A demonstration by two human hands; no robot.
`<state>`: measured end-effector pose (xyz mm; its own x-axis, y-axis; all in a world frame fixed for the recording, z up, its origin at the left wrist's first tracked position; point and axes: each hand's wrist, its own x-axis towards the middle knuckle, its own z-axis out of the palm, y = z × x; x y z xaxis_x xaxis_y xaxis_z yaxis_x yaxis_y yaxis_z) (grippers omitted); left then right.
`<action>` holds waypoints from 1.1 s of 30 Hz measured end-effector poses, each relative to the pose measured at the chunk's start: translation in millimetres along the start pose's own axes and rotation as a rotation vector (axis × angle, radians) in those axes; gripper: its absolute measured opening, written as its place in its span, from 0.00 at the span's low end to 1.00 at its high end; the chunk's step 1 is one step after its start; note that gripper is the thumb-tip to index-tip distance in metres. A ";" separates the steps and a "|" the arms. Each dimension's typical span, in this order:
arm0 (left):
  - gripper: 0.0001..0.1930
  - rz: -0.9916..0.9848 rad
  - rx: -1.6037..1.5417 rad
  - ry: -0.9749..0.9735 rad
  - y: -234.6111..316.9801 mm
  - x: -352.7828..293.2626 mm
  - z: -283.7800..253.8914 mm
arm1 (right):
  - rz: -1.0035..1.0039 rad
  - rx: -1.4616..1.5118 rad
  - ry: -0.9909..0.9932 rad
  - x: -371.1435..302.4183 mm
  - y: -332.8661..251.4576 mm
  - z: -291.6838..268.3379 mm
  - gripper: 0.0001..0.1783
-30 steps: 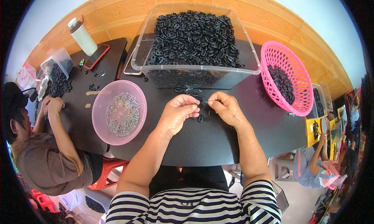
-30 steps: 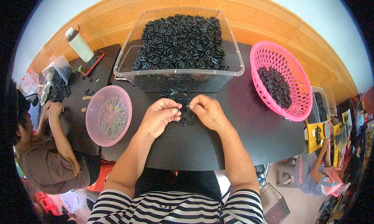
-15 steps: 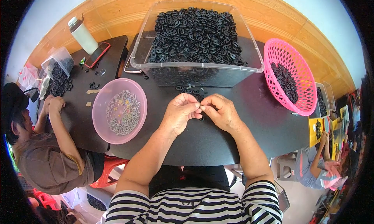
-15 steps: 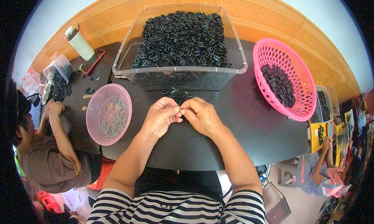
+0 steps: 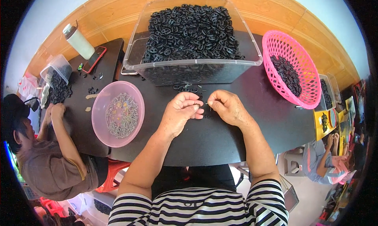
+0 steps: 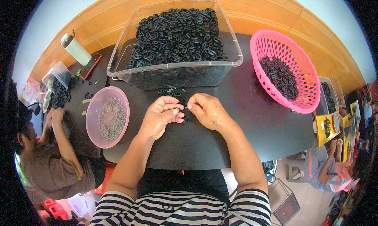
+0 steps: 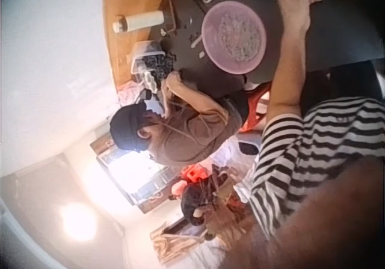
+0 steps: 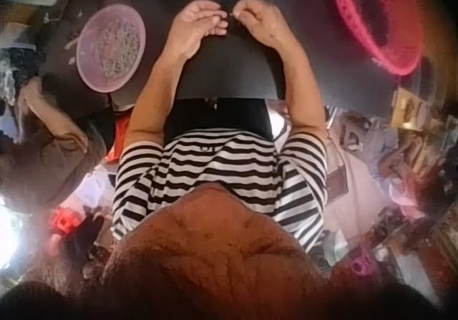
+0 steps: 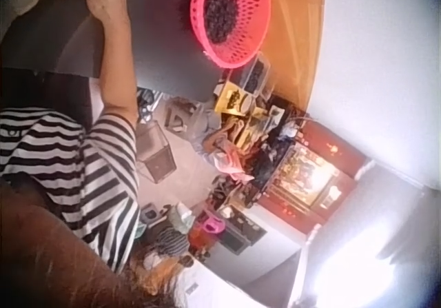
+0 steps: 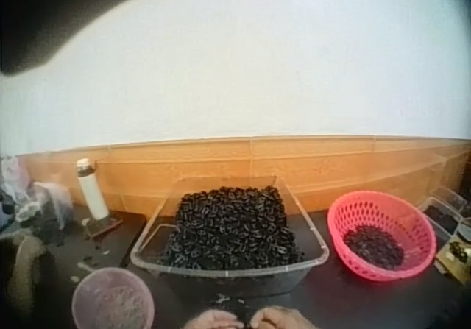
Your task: The person assembles cord locks by inserting small pins into plastic toggle pieces by hand.
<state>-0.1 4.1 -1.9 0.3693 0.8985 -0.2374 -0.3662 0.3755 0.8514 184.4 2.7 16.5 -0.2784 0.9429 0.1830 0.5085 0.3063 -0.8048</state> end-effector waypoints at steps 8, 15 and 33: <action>0.08 -0.017 0.119 -0.042 -0.4 -2.3 4.8 | -0.009 0.024 -0.041 -1.5 4.3 -5.4 0.06; 0.07 -0.005 0.136 -0.068 -6.0 -0.9 3.4 | 0.034 0.064 -0.093 -3.1 4.5 -3.1 0.06; 0.05 -0.050 -0.046 -0.044 -2.4 0.0 2.4 | -0.005 0.216 -0.014 -2.1 1.4 12.0 0.04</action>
<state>2.8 2.7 -2.8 0.4251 0.8677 -0.2578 -0.3843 0.4309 0.8165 175.9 -0.5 8.2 -0.2922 0.9391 0.1810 0.3214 0.2746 -0.9063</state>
